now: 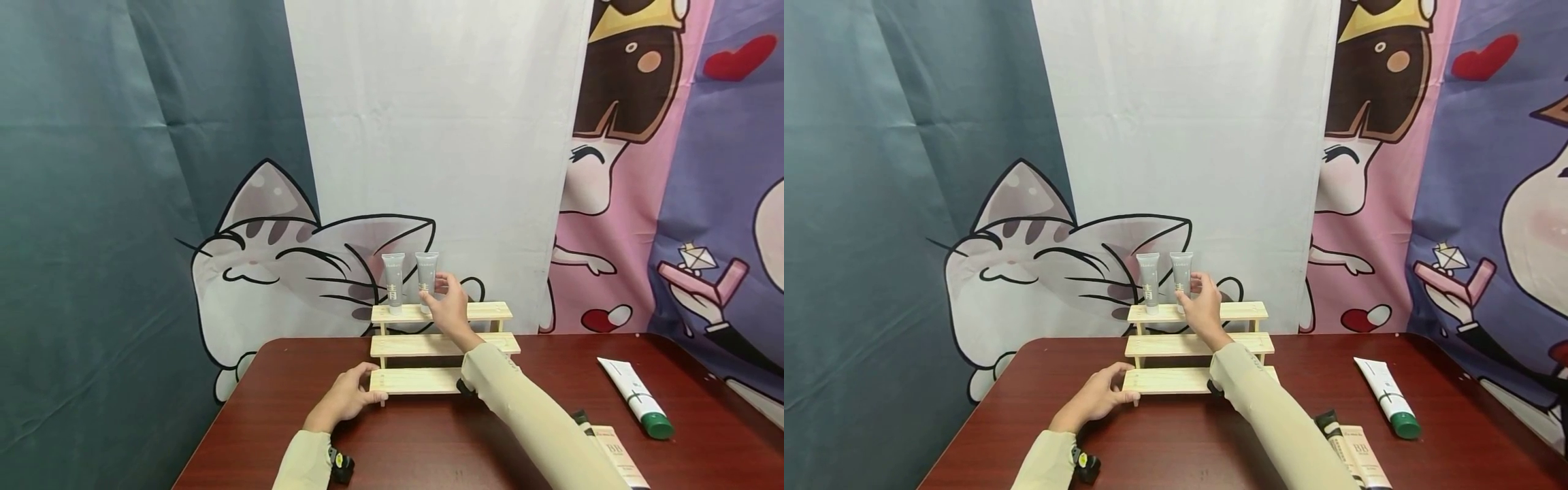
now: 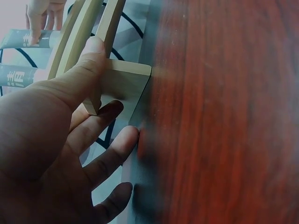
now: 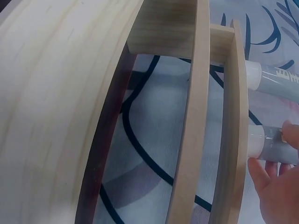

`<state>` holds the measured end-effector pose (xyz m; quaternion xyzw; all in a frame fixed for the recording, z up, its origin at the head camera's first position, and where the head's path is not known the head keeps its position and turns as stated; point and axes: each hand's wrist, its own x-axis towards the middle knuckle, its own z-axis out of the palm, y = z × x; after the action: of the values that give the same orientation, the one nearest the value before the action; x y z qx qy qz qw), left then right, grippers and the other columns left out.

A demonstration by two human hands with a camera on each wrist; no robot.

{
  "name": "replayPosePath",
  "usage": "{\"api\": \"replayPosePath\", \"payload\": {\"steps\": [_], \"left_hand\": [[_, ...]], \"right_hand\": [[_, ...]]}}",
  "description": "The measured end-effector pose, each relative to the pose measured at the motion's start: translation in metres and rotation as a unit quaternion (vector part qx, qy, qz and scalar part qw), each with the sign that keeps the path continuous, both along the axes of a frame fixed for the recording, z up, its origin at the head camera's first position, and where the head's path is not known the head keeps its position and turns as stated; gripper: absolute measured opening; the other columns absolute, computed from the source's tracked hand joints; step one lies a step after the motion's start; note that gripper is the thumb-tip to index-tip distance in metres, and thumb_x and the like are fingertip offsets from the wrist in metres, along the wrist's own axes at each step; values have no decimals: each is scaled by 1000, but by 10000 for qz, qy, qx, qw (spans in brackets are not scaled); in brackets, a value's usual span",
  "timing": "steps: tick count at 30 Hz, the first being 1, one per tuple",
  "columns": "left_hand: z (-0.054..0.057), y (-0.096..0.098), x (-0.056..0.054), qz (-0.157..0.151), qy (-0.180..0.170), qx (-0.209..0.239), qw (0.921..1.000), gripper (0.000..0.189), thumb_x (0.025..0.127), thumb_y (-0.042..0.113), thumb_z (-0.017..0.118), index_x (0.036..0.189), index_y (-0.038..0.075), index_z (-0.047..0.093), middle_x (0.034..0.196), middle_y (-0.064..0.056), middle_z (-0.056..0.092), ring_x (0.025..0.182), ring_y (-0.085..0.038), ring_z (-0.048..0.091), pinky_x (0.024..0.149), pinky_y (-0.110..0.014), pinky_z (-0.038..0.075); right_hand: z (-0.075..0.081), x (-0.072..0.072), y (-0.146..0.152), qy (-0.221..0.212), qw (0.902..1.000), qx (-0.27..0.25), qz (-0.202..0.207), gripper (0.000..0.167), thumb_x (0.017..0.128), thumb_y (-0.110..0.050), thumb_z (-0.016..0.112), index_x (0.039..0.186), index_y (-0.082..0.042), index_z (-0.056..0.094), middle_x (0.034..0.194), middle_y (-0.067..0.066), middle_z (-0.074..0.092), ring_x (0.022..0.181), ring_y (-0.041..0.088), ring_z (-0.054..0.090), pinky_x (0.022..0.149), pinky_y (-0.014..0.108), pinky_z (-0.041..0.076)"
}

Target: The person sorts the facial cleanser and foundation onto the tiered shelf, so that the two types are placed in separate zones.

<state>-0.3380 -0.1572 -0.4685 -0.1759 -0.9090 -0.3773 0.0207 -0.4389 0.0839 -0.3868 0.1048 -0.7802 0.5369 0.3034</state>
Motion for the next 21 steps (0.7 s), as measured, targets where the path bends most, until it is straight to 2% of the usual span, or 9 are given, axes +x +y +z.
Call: {"api": "replayPosePath", "payload": {"steps": [12, 21], "left_hand": [[-1, 0, 0, -40, -3, 29, 10000, 60, 80, 33, 83, 127, 4, 58, 90, -3, 60, 65, -13, 50, 61, -29, 43], [1, 0, 0, -12, -7, 19, 10000, 61, 80, 32, 83, 128, 4, 58, 84, -3, 57, 64, -13, 50, 60, -29, 43]], "right_hand": [[-2, 0, 3, 23, 10000, 21, 92, 52, 83, -14, 82, 126, 0, 56, 113, 17, 63, 103, 32, 64, 88, 44, 52], [0, 6, 11, -330, 9989, -78, 322, 58, 83, -24, 83, 131, -5, 55, 116, 15, 63, 105, 32, 63, 88, 45, 52]]}}
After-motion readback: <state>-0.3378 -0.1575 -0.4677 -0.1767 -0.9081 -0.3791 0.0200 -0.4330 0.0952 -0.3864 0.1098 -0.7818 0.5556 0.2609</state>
